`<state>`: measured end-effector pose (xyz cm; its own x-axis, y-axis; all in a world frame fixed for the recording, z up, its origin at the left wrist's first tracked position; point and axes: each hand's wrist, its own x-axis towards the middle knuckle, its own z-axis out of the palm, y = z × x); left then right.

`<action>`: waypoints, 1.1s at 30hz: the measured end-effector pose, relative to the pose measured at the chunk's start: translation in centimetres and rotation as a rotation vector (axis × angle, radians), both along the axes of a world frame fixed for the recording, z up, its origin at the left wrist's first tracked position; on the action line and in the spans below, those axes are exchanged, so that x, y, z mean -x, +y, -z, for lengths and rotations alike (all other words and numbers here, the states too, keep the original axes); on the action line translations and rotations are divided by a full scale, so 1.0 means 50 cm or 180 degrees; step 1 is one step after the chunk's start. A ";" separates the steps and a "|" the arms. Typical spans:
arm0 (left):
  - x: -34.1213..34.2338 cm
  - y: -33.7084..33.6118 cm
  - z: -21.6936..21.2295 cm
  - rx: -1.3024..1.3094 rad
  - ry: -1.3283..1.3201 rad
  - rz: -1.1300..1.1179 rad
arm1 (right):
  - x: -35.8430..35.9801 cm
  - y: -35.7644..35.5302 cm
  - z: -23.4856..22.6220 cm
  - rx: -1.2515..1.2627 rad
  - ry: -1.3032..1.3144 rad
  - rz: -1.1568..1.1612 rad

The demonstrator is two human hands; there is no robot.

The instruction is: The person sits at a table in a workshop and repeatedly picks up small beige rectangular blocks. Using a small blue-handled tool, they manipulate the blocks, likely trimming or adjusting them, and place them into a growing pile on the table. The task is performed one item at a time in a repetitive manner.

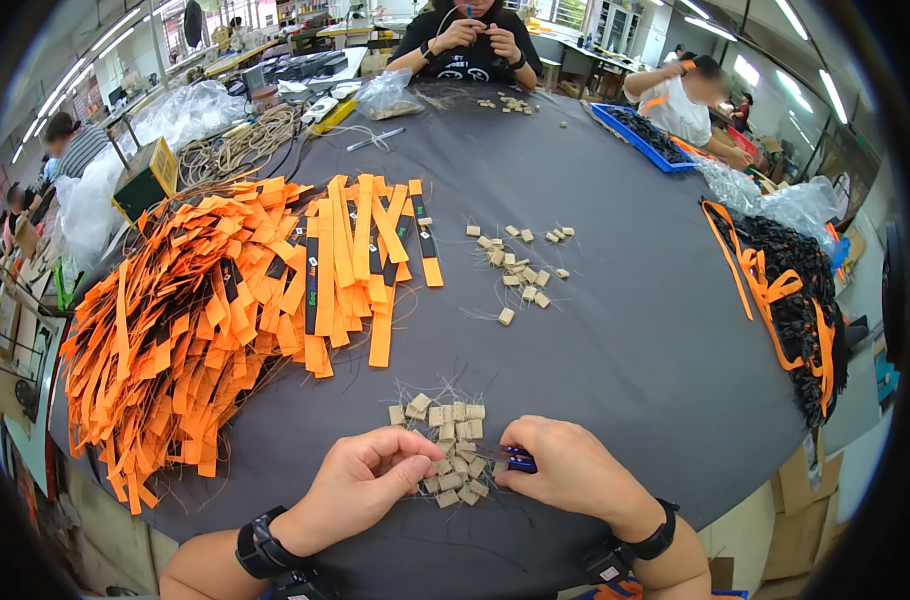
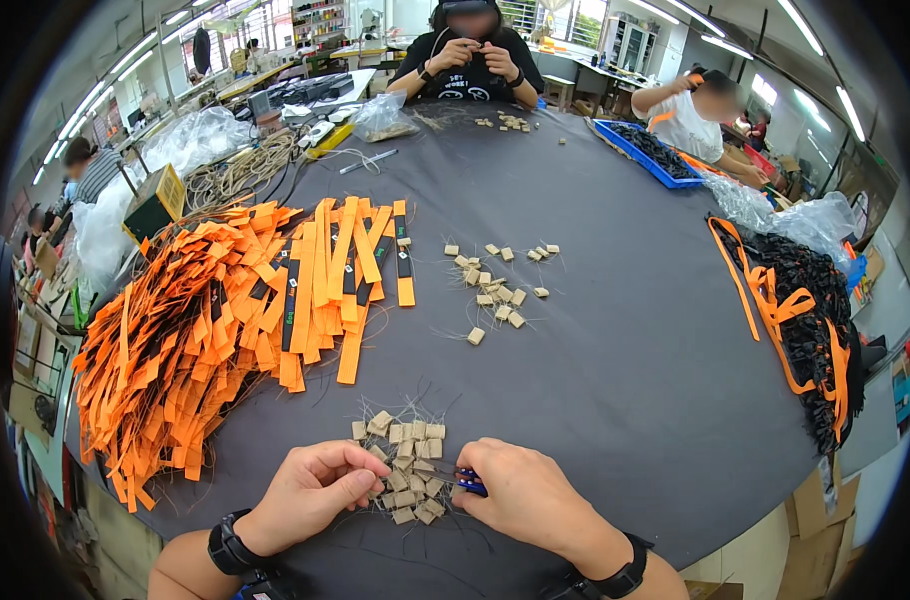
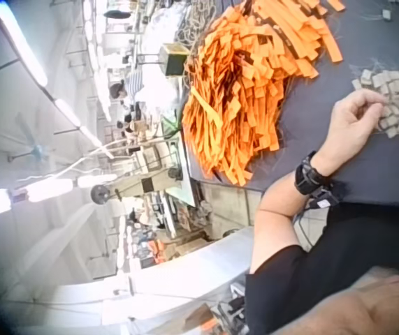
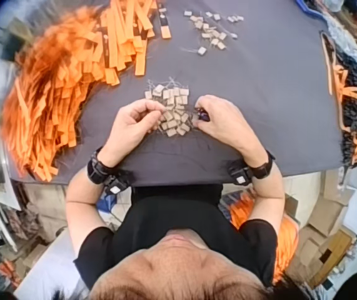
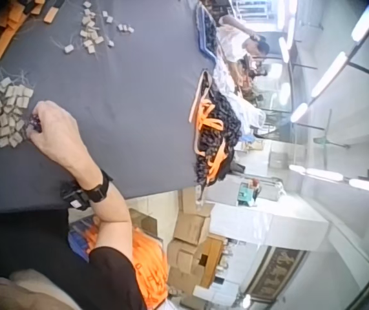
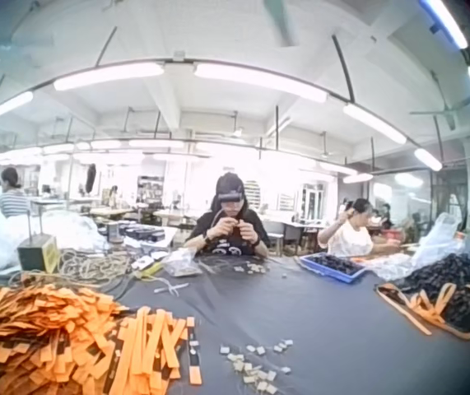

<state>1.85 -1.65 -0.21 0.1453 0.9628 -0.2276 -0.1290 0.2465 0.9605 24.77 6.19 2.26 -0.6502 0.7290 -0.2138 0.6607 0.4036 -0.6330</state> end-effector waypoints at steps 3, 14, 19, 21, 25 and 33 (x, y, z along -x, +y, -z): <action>-0.007 0.003 0.002 -0.0042 0.0056 0.0150 | -0.004 0.004 -0.001 0.0074 0.0204 0.0133; -0.019 -0.014 0.016 0.0110 -0.1078 0.0477 | 0.027 -0.053 -0.006 0.1849 0.1873 0.0681; -0.017 -0.014 0.022 0.0287 -0.1598 0.0449 | 0.031 -0.056 0.001 0.2488 0.2399 0.0944; -0.017 -0.016 0.023 0.0290 -0.1714 0.0471 | 0.029 -0.051 0.008 0.3019 0.2641 0.0991; -0.015 -0.014 0.028 0.0267 -0.1717 0.0552 | 0.037 -0.059 0.016 0.2942 0.2787 0.1123; -0.035 -0.024 0.000 -0.0129 -0.0778 0.0269 | 0.052 -0.079 0.026 0.1563 0.2657 0.1161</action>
<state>3.60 -2.86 -0.23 0.2715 0.9526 -0.1375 -0.3392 0.2284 0.9126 22.16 2.25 0.95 -0.4851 0.8657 -0.1231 -0.0340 -0.1593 -0.9866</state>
